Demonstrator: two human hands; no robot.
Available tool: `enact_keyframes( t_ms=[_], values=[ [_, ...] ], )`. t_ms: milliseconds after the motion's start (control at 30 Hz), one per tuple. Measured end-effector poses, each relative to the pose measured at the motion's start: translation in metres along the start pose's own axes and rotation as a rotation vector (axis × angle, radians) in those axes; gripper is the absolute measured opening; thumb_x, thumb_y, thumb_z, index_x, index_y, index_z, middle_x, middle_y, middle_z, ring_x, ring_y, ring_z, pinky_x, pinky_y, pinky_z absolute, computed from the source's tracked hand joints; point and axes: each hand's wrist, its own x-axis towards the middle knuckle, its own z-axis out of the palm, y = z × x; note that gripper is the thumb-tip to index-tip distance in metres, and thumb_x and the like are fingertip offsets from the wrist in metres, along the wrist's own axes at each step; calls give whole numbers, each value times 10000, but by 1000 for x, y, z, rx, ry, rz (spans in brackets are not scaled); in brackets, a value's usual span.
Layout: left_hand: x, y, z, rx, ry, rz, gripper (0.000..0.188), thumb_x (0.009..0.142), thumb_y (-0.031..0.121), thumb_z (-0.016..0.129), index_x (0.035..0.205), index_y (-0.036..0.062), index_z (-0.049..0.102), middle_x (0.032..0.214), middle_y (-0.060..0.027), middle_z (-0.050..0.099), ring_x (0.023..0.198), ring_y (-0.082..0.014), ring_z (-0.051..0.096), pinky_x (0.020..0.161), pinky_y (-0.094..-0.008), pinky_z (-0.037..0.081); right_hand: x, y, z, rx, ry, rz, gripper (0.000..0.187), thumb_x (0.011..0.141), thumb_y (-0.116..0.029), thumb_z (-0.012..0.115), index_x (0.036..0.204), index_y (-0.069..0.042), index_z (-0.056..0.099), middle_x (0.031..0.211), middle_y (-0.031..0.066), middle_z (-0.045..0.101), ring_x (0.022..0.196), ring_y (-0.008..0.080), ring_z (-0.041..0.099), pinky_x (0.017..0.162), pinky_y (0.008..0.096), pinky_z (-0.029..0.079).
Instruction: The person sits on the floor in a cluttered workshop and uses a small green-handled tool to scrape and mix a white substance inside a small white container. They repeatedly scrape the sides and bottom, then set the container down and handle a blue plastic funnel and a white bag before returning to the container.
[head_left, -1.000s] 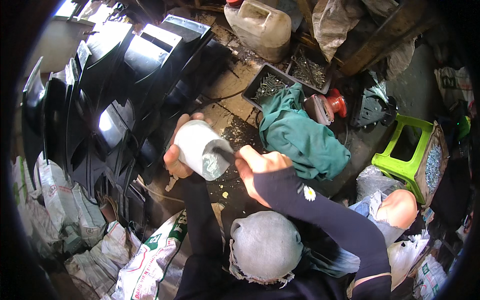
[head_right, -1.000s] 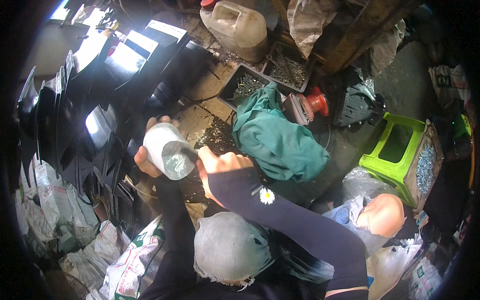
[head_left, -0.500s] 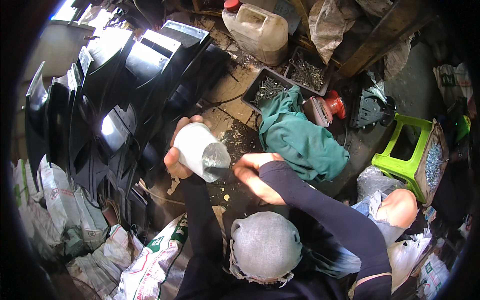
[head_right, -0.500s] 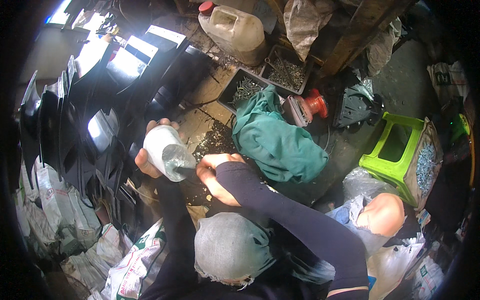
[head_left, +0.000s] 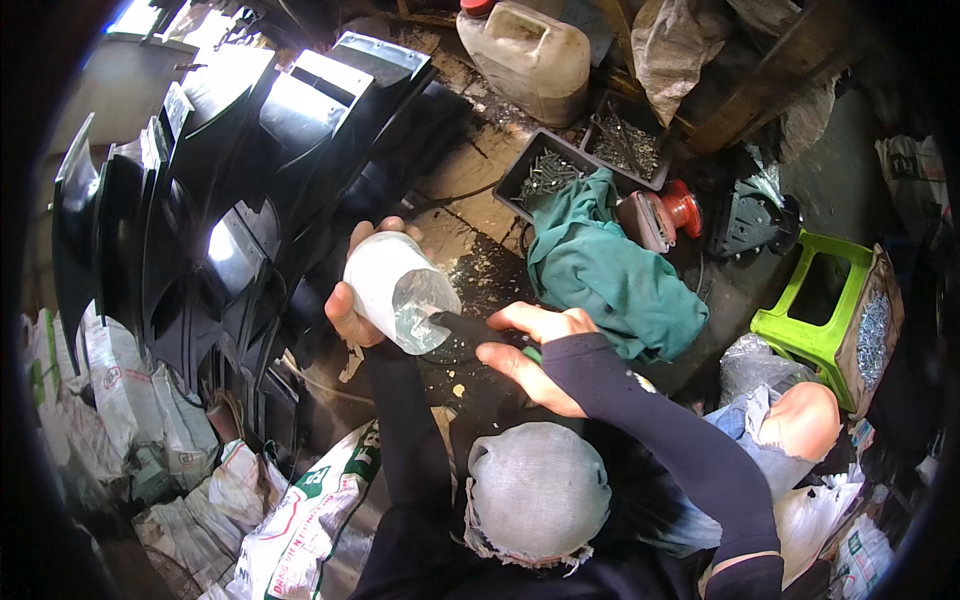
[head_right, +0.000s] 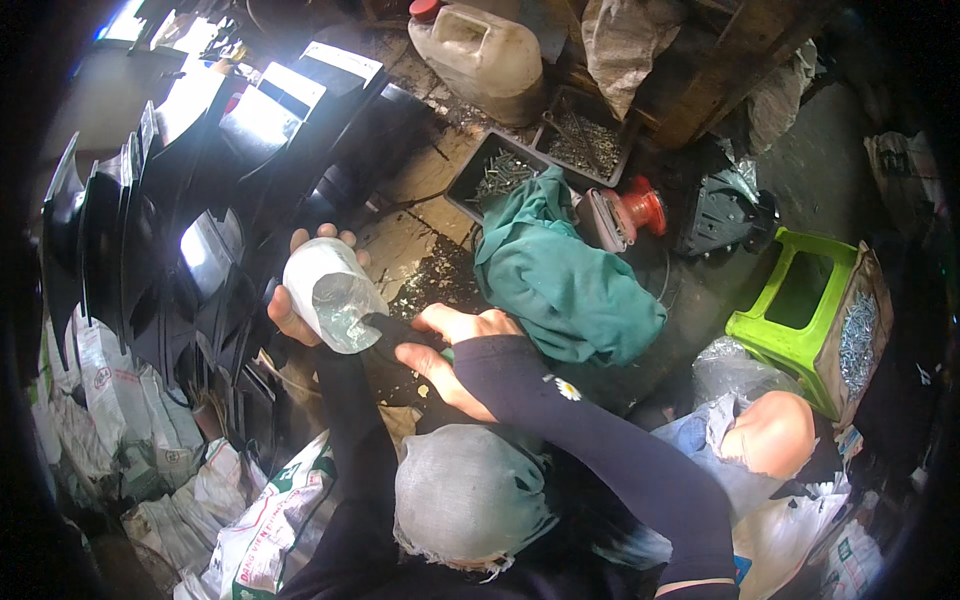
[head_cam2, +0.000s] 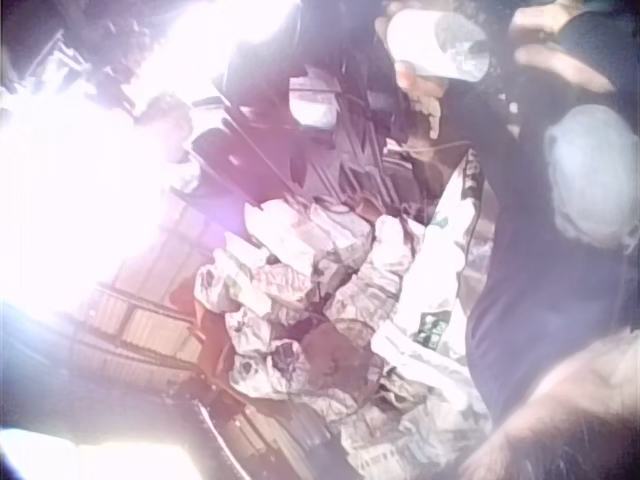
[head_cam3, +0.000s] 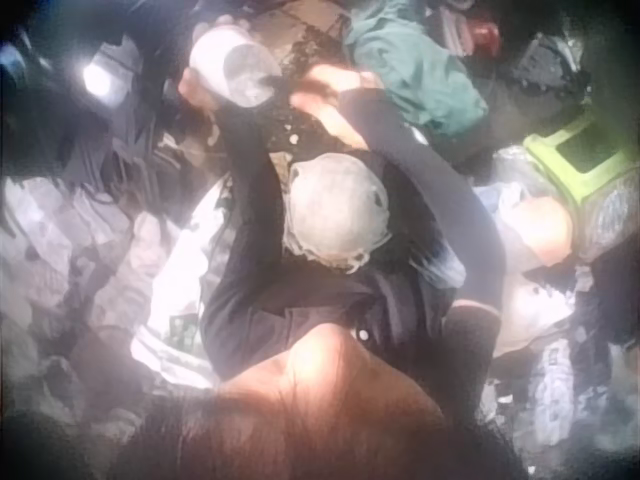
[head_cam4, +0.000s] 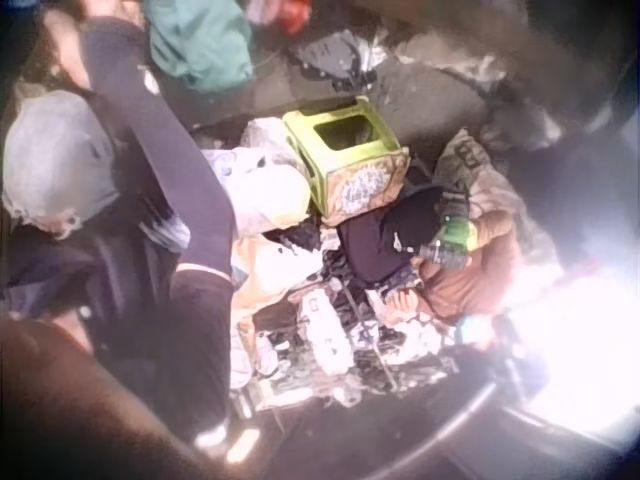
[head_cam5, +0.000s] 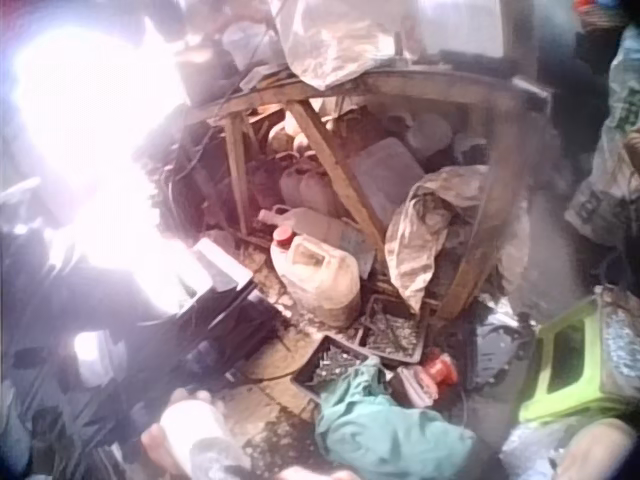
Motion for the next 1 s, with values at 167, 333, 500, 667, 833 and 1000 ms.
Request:
enact_keyframes(
  t_ms=[167,333,500,667,833,1000],
  values=[
    [-1,-3,-6,12,-37,5,716,888,522,473,1383,10,402,1352,-211,452,1209,-346,443,923,-441,463,-8,-4,5,-290,46,-87,255,828,-284,666,972,-76,634,662,146,641,608,340,638,571,434,498],
    [-1,-22,-13,-87,156,-76,976,828,779,298,1383,-19,370,1375,-236,418,1256,-392,422,1036,-508,377,2,9,31,-464,218,-184,238,816,-280,671,976,-109,624,589,104,596,516,310,610,470,423,471],
    [-19,-41,2,-209,216,-99,1166,669,874,397,1344,-75,351,1300,-256,465,1181,-406,491,984,-540,433,10,19,43,-660,292,-237,246,797,-271,685,974,-116,614,534,66,526,473,265,591,439,387,463],
    [-23,-29,2,-152,421,-96,1112,721,806,496,1342,-101,322,1277,-268,472,1139,-405,517,966,-541,449,7,17,35,-656,333,-221,208,808,-238,666,950,-102,599,669,87,568,494,276,600,417,374,458],
    [-16,-32,-10,-98,268,-109,946,785,679,560,1345,-57,361,1271,-269,481,1130,-402,522,980,-528,422,8,20,29,-504,143,-113,224,831,-268,634,949,-78,648,621,108,608,574,322,634,543,444,508],
    [-13,-40,-14,-243,138,-91,849,803,642,539,1350,9,394,1270,-281,482,1126,-408,524,1016,-543,369,11,28,26,-294,59,-100,234,831,-287,633,925,-72,639,595,133,611,589,329,637,547,444,503]
  ],
)
